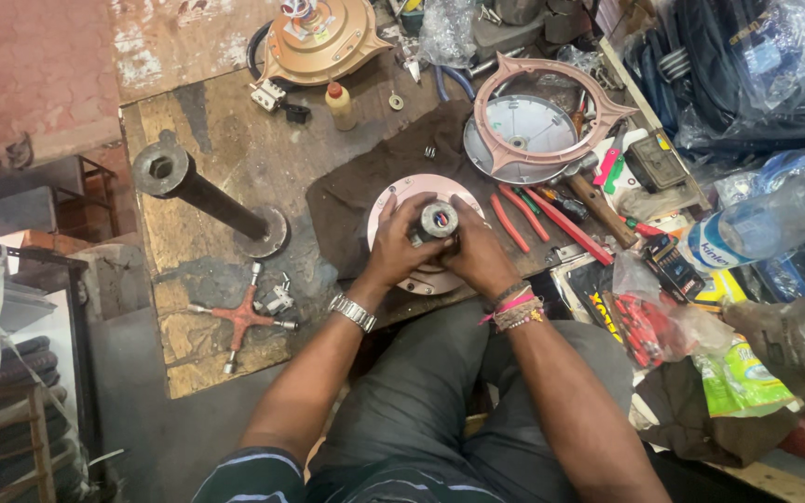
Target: The person assembles an electric motor stator by hand, using pliers to adjust copper windings and a hammer to press-fit a cylindrical metal component into the stator housing. The person repeatedly flips the stator and taps the component to seat it.
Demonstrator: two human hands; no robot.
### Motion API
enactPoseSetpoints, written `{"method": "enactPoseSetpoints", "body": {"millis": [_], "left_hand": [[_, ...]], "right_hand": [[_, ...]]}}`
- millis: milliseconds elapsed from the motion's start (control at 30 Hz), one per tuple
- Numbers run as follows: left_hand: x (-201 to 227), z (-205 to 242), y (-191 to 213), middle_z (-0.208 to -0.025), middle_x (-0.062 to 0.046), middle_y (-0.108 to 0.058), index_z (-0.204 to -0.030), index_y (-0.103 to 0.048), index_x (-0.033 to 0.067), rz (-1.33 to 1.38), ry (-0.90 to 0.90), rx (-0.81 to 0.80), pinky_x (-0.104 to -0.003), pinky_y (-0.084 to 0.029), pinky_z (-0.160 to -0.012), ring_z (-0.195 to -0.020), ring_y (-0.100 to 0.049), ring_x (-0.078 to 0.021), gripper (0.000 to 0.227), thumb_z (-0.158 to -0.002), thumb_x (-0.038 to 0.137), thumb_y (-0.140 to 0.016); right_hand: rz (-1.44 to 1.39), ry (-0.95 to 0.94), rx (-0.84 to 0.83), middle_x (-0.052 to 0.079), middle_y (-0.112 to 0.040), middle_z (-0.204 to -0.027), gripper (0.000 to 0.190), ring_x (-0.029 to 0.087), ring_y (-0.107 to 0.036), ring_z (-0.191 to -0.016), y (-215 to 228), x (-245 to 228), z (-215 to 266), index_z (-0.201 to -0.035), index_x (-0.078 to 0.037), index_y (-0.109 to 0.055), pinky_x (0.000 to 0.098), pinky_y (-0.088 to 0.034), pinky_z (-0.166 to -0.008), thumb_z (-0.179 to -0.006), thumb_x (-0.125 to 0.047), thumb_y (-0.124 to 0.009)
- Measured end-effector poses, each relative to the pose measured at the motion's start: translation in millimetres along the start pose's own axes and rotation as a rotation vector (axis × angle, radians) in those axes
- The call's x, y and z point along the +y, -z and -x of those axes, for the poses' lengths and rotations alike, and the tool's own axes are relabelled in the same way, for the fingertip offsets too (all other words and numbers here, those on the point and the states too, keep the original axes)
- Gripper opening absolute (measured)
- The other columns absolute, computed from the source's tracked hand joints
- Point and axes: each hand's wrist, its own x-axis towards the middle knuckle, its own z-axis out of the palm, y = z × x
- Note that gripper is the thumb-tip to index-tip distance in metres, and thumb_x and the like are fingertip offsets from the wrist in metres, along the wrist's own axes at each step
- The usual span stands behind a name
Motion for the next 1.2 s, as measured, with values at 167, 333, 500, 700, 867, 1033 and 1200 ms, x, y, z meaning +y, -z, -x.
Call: {"method": "enactPoseSetpoints", "body": {"millis": [167,333,500,700,867,1033,1200], "left_hand": [[-15,7,8,-0.127,-0.011,-0.074,-0.135,-0.064,0.007,0.088,0.034,-0.007,-0.052,-0.013,-0.129,-0.128,-0.064,-0.0267,0.062,-0.081,0.03,-0.085],[-29,8,14,-0.124,-0.01,-0.073,-0.133,-0.065,0.0072,0.011,0.052,0.061,-0.049,-0.025,-0.125,-0.125,-0.063,-0.0282,0.064,-0.079,0.033,-0.089],[-26,7,12,-0.121,-0.009,-0.07,-0.131,-0.067,0.0079,0.025,0.055,0.078,-0.043,-0.043,-0.111,-0.121,-0.061,-0.0281,0.064,-0.077,0.032,-0.09],[-26,10,12,-0.122,-0.01,-0.07,-0.131,-0.067,0.0069,0.015,0.017,0.099,-0.043,-0.043,-0.111,-0.122,-0.06,-0.0286,0.064,-0.076,0.031,-0.091],[-26,14,15,-0.129,-0.009,-0.069,-0.134,-0.066,0.0089,0.02,0.053,0.085,-0.043,-0.042,-0.114,-0.126,-0.06,-0.0284,0.068,-0.076,0.035,-0.091],[-30,16,15,-0.135,-0.011,-0.07,-0.136,-0.065,0.0082,-0.011,0.063,0.043,-0.054,-0.022,-0.125,-0.134,-0.059,-0.0293,0.073,-0.075,0.038,-0.09],[-37,11,15,-0.139,-0.014,-0.068,-0.139,-0.063,0.0067,-0.004,0.078,0.063,-0.053,-0.025,-0.126,-0.137,-0.058,-0.0282,0.075,-0.076,0.037,-0.091]], "right_hand": [[0.056,0.065,0.025,0.02,-0.046,-0.155,0.073,0.039,-0.045,-0.141,-12,8,-6,-0.137,-0.008,-0.061,0.044,-0.04,-0.115,-0.068,-0.016,-0.085],[0.109,0.135,0.029,0.017,-0.045,-0.158,0.065,0.04,-0.042,-0.144,-22,12,-12,-0.136,-0.01,-0.063,0.0463,-0.037,-0.117,-0.074,-0.016,-0.08],[0.155,0.124,0.054,0.013,-0.049,-0.157,0.064,0.04,-0.043,-0.142,-26,13,-12,-0.137,-0.006,-0.063,0.0478,-0.036,-0.118,-0.075,-0.013,-0.077],[0.092,0.141,0.144,0.012,-0.055,-0.152,0.05,0.036,-0.048,-0.142,-28,9,-9,-0.121,-0.002,-0.069,0.045,-0.039,-0.117,-0.072,-0.011,-0.076],[-0.02,0.227,0.148,0.017,-0.057,-0.149,0.042,0.037,-0.05,-0.144,-24,11,-12,-0.11,0.001,-0.069,0.0447,-0.04,-0.118,-0.071,-0.009,-0.079],[-0.031,0.247,0.138,0.017,-0.058,-0.148,0.044,0.037,-0.05,-0.143,-25,15,-13,-0.112,0.001,-0.069,0.0445,-0.041,-0.118,-0.07,-0.008,-0.081],[-0.031,0.256,0.025,0.016,-0.054,-0.152,0.049,0.036,-0.046,-0.147,-21,31,-21,-0.123,-0.001,-0.066,0.0432,-0.039,-0.119,-0.077,-0.011,-0.081]]}}
